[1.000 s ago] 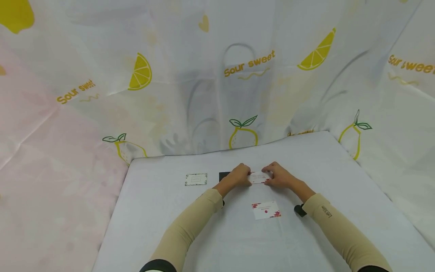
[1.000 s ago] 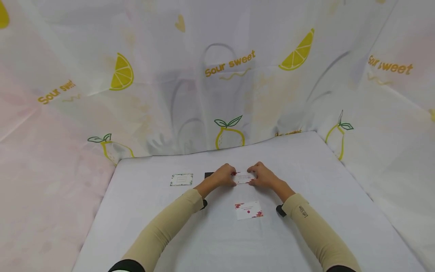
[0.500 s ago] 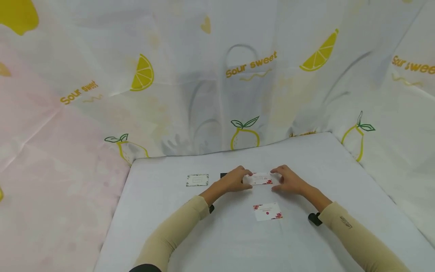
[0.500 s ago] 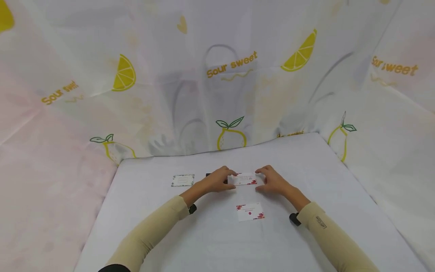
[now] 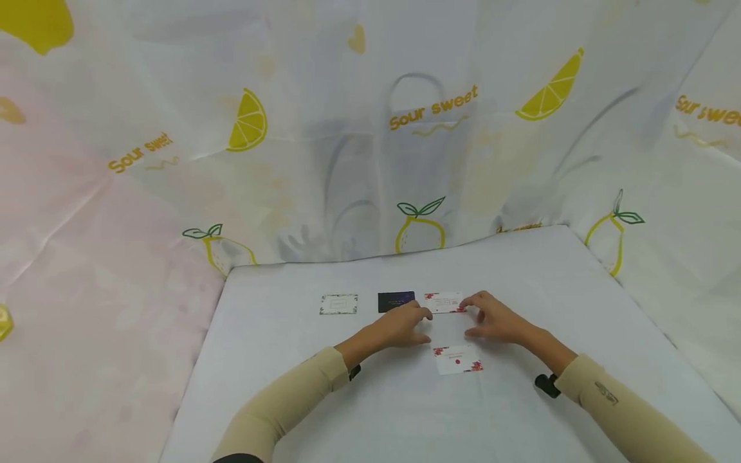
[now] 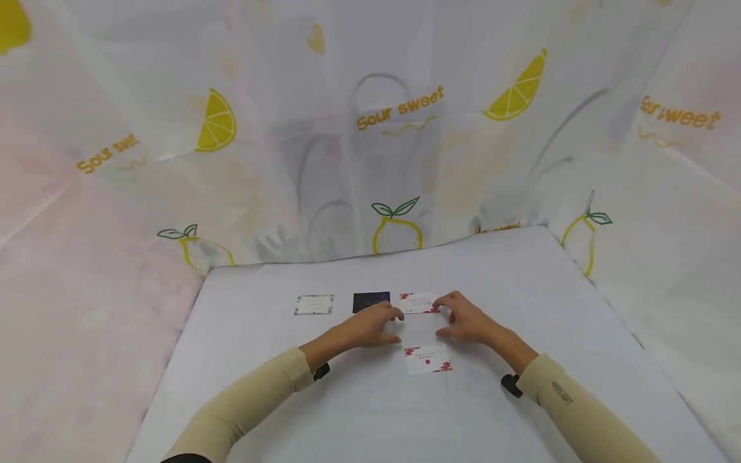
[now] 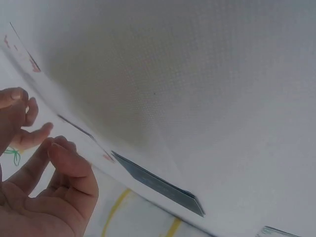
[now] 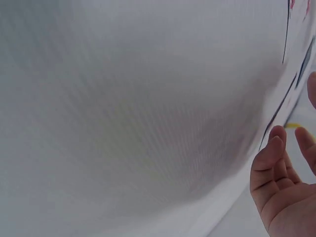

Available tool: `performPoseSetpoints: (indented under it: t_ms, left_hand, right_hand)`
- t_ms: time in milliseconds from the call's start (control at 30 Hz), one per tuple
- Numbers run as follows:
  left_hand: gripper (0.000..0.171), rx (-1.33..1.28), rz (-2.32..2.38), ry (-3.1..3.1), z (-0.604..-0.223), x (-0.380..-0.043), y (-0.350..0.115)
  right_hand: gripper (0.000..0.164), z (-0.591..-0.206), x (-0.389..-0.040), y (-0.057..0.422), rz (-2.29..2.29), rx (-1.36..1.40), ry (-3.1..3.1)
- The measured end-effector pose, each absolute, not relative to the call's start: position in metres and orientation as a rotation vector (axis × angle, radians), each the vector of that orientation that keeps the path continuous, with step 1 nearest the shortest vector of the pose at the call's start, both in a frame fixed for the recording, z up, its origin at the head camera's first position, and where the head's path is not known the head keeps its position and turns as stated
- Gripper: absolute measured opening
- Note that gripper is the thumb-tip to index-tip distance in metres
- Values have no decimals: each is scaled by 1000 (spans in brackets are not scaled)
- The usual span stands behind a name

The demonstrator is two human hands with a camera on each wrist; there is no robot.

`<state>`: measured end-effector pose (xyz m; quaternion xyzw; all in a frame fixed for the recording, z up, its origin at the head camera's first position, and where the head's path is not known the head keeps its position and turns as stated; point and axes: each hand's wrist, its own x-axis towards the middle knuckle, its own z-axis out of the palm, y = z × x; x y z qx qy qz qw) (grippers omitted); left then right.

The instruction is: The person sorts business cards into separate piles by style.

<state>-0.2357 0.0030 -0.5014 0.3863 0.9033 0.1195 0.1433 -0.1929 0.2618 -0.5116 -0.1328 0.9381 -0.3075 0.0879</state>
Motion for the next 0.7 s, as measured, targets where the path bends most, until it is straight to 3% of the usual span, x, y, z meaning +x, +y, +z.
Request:
performPoseSetpoints:
  t_ms: [333,700]
  left_hand:
    - [36,1071,400,2515,-502,-219,15]
    - [45,1072,305,2541,-506,-195,22]
  right_hand:
    - [38,-512,-180,259,-884,-487,2708]
    - [44,-518,-167,252,-807,-634,2631]
